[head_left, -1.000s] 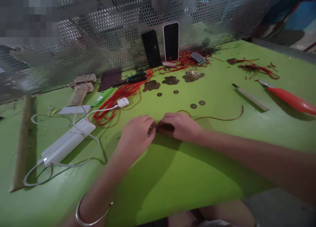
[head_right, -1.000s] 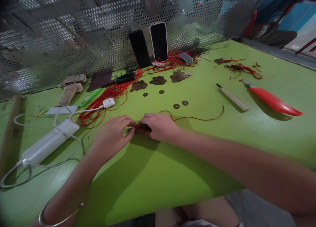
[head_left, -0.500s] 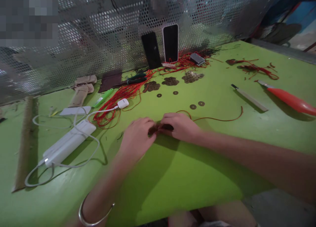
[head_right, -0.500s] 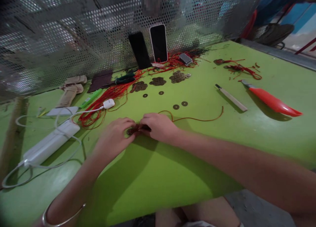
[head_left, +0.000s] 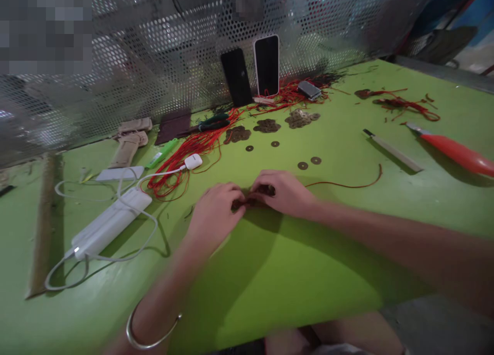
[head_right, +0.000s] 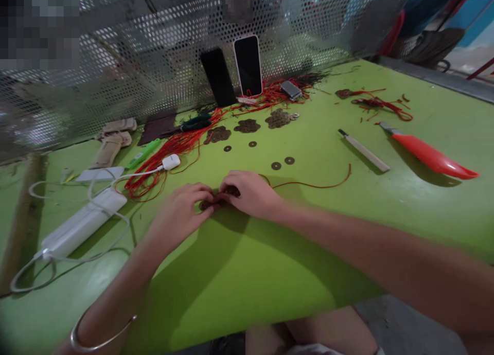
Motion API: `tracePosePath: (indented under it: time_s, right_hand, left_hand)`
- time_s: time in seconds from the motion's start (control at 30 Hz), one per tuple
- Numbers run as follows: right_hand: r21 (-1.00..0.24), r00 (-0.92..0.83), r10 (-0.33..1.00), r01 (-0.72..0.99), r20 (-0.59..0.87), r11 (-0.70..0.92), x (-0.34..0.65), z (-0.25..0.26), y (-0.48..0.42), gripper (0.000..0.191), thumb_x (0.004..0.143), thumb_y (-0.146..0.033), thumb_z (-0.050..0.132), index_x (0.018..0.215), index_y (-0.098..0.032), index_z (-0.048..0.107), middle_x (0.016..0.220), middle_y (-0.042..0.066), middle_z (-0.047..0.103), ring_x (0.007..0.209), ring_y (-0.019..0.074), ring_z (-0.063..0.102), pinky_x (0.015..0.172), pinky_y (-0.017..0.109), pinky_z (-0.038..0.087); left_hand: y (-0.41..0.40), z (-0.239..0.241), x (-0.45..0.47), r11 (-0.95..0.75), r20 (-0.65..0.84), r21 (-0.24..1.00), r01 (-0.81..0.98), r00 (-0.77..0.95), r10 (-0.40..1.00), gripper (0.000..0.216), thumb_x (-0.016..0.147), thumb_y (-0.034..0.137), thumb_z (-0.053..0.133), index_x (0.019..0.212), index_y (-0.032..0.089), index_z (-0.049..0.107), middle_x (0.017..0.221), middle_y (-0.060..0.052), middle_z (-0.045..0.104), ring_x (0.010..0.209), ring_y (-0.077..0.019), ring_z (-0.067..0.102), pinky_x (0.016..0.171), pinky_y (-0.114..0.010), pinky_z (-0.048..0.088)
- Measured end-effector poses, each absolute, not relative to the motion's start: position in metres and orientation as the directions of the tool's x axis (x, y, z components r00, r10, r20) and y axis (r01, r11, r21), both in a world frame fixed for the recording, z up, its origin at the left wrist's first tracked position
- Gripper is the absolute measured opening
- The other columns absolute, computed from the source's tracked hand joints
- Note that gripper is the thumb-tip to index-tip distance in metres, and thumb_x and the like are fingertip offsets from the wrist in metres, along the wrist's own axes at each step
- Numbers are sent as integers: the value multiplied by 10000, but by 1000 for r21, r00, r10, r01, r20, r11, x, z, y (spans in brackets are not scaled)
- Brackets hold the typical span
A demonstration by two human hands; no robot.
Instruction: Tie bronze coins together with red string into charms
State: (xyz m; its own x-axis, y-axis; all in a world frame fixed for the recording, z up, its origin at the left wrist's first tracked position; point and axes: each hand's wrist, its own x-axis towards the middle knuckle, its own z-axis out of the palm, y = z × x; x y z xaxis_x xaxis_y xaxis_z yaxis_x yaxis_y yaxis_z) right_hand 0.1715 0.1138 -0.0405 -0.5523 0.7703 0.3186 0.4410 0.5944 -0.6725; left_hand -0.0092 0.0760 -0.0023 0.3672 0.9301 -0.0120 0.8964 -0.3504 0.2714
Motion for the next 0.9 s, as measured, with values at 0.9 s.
tracePosePath:
  time_s: [0.9]
  right_hand:
    - [-744, -256, 767, 202, 588, 637, 186, -22, 118, 151, 823, -298, 629, 787, -154, 651, 760, 27, 634, 603, 97, 536, 504, 224, 423]
  left_hand:
    - [76, -6, -4, -341, 23, 243, 908, 346, 938, 171, 829, 327, 584, 772, 184, 660, 863, -26, 643, 850, -207, 574, 792, -350, 436]
